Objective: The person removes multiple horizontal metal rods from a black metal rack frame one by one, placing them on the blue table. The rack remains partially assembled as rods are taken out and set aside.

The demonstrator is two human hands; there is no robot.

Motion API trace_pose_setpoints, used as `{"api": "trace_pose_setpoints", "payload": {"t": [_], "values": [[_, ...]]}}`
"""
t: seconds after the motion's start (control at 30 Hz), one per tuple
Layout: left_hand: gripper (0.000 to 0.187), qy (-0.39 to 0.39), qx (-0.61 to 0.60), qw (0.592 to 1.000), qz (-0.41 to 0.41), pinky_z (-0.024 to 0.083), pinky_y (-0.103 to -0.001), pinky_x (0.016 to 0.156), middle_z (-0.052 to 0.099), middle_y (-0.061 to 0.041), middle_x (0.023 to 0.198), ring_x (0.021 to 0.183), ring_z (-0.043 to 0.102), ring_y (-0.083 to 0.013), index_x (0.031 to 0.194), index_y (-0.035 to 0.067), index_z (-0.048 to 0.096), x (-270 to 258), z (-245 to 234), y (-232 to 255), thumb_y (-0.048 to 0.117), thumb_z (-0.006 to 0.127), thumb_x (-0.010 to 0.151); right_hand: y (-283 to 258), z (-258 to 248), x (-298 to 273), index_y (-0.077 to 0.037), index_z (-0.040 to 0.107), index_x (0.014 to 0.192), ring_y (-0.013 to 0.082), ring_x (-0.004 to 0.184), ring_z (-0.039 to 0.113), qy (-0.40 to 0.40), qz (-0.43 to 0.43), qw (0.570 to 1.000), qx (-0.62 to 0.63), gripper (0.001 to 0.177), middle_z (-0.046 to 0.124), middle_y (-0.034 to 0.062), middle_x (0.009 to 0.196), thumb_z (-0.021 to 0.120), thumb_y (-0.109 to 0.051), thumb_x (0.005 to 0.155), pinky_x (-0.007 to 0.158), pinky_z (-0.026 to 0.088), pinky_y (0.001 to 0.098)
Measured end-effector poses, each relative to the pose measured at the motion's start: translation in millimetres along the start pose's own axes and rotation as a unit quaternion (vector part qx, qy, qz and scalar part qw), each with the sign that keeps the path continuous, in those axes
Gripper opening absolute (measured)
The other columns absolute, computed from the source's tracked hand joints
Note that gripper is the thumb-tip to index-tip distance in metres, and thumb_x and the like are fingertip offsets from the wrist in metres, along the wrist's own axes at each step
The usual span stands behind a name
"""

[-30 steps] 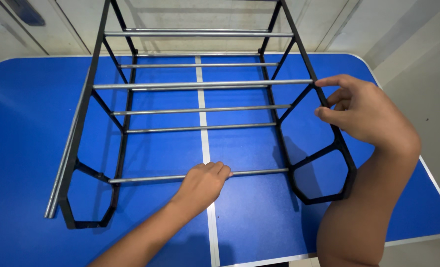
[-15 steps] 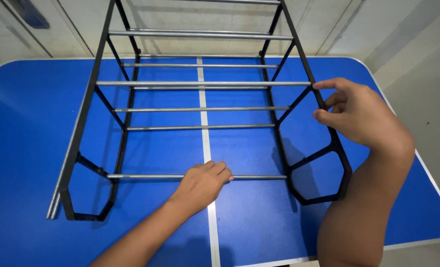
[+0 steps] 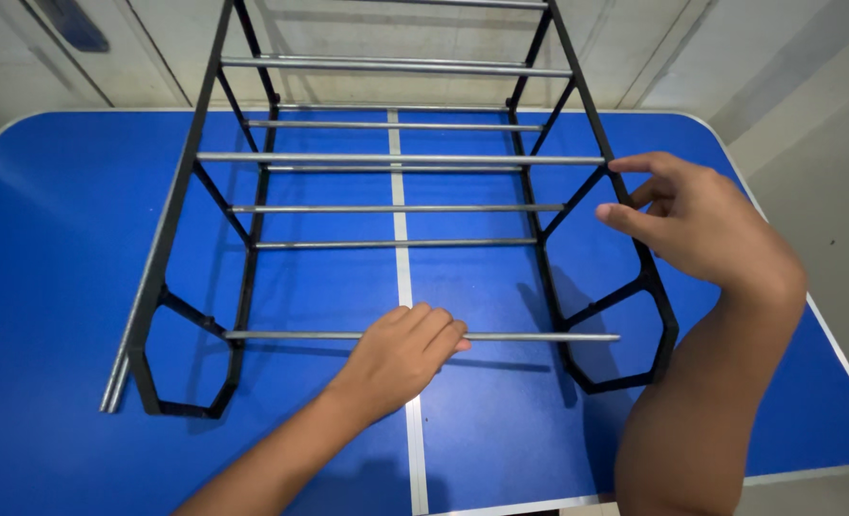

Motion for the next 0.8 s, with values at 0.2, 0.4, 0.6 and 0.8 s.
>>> {"api": "trace_pose_setpoints", "payload": {"t": [0.2, 0.4, 0.6, 0.8], "values": [[0.018, 0.120, -0.072, 0.988, -0.069, 0.051, -0.036, 0.074, 0.066, -0.011, 0.099, 0.089, 0.063, -0.0267, 0.108, 0.001, 0.066, 23, -66, -3, 0.013, 0.073, 0.097, -14, -16, -17, -0.009, 0.065, 0.133, 0.0243, 0.094, 0.071, 0.040, -0.033, 0.998, 0.044, 0.056, 0.072, 0.0125, 0.119, 0.080, -0.033, 0.084, 0.076, 0.059, 0.0404], [0.016, 0.244, -0.094, 0.951, -0.167, 0.051, -0.033, 0.079, 0.067, -0.010, 0.100, 0.090, 0.062, -0.0242, 0.110, 0.000, 0.068, 33, -115, -26, 0.012, 0.071, 0.101, -70, -40, -64, -0.003, 0.065, 0.130, 0.0255, 0.099, 0.070, 0.125, -0.202, 0.971, 0.024, 0.053, 0.067, 0.0159, 0.119, 0.079, -0.027, 0.086, 0.080, 0.057, 0.0367], [0.022, 0.392, -0.359, 0.805, -0.264, 0.049, -0.026, 0.080, 0.067, -0.005, 0.106, 0.090, 0.058, -0.0106, 0.118, 0.001, 0.062, 34, -121, -74, 0.019, 0.067, 0.106, -133, -21, -110, -0.006, 0.070, 0.117, 0.0222, 0.085, 0.071, 0.074, -0.299, 0.948, 0.084, 0.043, 0.072, 0.0109, 0.106, 0.080, -0.027, 0.080, 0.070, 0.057, 0.0340], [0.016, 0.462, -0.395, 0.755, -0.245, 0.055, -0.031, 0.074, 0.063, -0.009, 0.109, 0.083, 0.059, -0.0119, 0.116, 0.004, 0.052, 30, -127, -83, 0.019, 0.057, 0.112, -148, 32, -105, -0.008, 0.073, 0.115, 0.0194, 0.076, 0.072, -0.043, -0.219, 0.968, 0.115, 0.043, 0.076, 0.0075, 0.096, 0.078, -0.035, 0.082, 0.069, 0.059, 0.0328]]}}
Point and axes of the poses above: each hand's wrist, its own x-axis towards the middle knuckle, its own z-axis out of the palm, y = z × x, the point moved 9 cm from there along x, towards the middle knuckle
